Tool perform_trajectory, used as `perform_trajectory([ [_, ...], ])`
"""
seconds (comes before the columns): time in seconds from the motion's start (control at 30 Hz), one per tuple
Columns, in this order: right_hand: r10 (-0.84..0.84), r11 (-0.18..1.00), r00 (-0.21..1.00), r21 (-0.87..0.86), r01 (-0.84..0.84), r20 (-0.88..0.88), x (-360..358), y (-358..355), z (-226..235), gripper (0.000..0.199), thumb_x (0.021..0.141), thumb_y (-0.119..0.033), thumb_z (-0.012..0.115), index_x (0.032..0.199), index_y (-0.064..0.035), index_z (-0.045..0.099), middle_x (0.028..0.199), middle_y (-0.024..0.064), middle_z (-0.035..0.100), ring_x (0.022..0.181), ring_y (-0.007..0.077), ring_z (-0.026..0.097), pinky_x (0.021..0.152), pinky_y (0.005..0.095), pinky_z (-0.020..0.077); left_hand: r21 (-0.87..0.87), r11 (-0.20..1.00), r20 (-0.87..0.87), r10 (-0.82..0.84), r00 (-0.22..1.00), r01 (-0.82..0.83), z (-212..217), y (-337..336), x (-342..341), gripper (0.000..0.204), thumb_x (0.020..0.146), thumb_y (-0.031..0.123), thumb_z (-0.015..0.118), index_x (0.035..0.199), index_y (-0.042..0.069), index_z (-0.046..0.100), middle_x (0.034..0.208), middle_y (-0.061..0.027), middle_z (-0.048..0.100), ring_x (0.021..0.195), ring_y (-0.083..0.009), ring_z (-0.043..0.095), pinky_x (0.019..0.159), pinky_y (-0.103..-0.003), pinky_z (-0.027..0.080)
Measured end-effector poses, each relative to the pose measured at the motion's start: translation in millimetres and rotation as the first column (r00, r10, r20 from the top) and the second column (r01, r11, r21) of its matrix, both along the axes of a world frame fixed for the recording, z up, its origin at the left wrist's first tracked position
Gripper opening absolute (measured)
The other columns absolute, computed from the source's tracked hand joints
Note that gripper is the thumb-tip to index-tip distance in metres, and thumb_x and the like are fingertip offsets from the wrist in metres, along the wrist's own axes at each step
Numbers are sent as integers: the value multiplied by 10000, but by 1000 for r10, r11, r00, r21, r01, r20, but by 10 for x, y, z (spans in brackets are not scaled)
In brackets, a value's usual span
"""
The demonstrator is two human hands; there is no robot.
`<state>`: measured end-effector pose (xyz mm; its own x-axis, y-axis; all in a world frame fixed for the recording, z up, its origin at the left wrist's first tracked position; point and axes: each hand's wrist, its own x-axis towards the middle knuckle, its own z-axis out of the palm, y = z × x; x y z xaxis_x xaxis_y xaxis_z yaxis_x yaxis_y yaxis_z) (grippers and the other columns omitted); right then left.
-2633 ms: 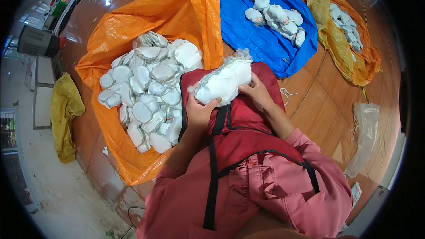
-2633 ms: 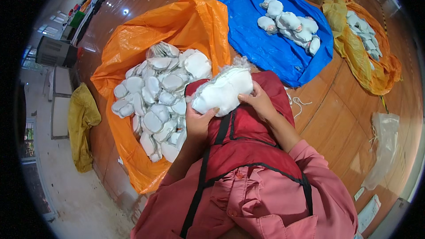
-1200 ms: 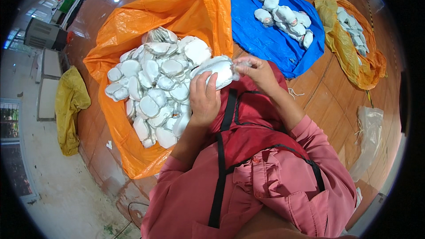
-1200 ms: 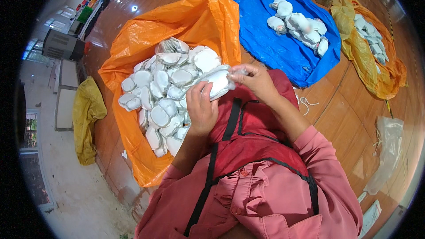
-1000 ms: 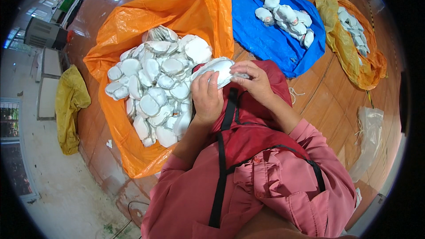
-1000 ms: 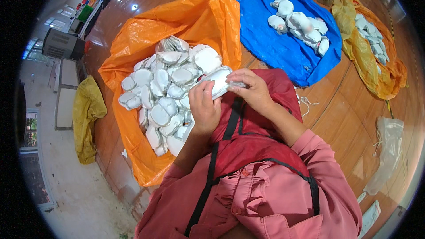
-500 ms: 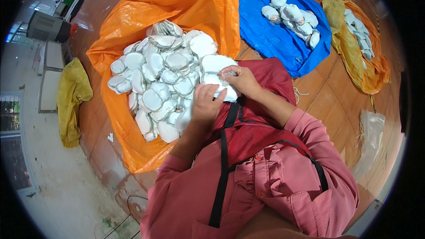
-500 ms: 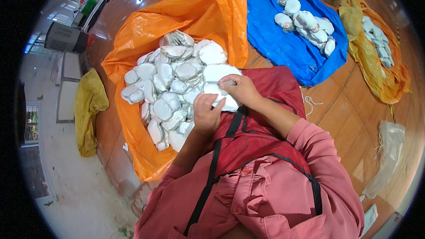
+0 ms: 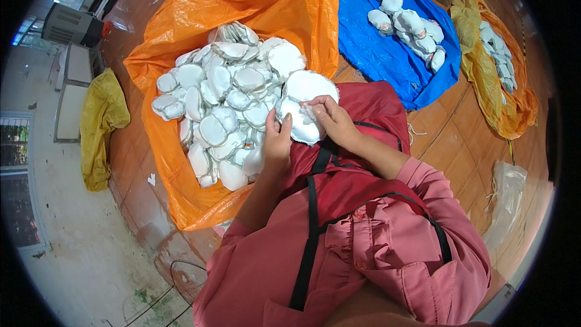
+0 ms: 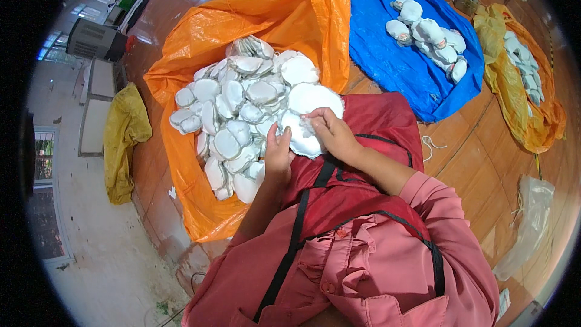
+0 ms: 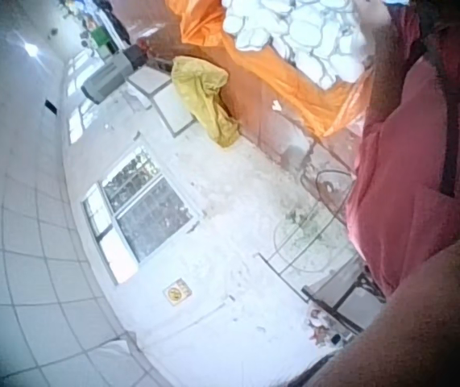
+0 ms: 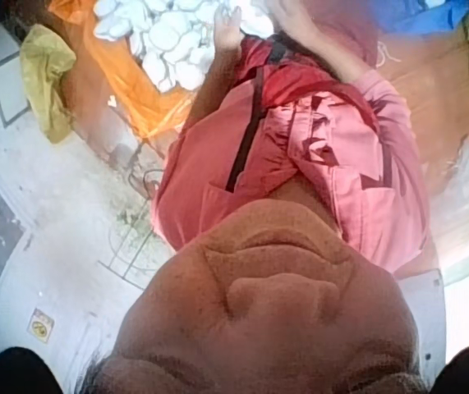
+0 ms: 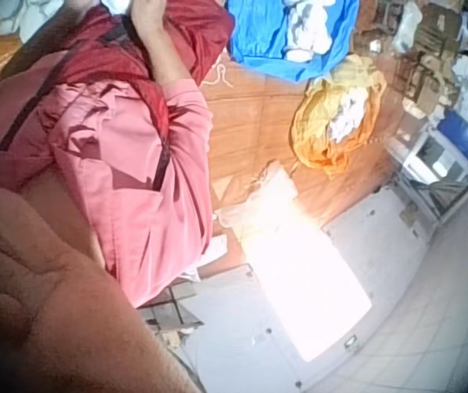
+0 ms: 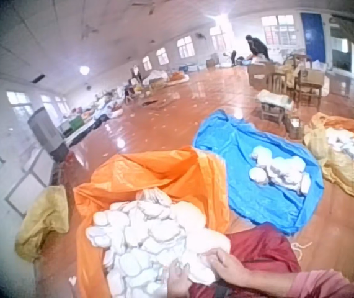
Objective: The person sits on the floor and repeatedly stuffs white fabric pieces into white sock-like items, then ties them closed. The finished items are placed on a blue tarp nearby. The person handles the items one at a time and continues the process throughout the clip.
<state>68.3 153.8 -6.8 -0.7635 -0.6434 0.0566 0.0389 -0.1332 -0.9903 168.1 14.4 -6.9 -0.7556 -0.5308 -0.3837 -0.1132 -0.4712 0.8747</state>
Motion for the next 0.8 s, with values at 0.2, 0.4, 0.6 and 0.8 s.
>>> perform_trajectory([
  [0.2,-95,989,964,87,120,-248,51,-7,-86,112,840,-5,615,945,13,651,1032,125,634,962,244,606,836,331,484,-277,954,128,-80,989,113,-26,-43,-189,707,919,351,635,1414,-57,337,1326,-222,502,1177,-258,511,986,-339,413],
  [0.4,105,974,861,225,11,-497,-35,127,-80,131,806,-31,639,930,-17,678,916,158,589,867,323,579,761,387,476,-312,946,190,-27,981,87,43,18,-227,656,915,319,644,1390,-45,373,1282,-206,532,1147,-245,523,971,-327,420],
  [0.6,323,916,701,395,-63,-636,34,194,114,177,860,-153,612,945,-19,690,860,165,557,855,343,565,758,424,466,-322,942,146,-50,988,95,51,35,-221,569,913,315,644,1319,-37,456,1217,-184,584,1084,-242,563,938,-339,440],
  [0.8,370,892,770,429,-139,-520,-132,174,138,191,873,-158,624,1001,-21,658,818,136,591,792,282,602,708,405,487,-442,880,249,-66,966,174,14,13,-226,533,902,327,637,1271,-32,500,1160,-213,623,1054,-286,599,914,-375,450],
])
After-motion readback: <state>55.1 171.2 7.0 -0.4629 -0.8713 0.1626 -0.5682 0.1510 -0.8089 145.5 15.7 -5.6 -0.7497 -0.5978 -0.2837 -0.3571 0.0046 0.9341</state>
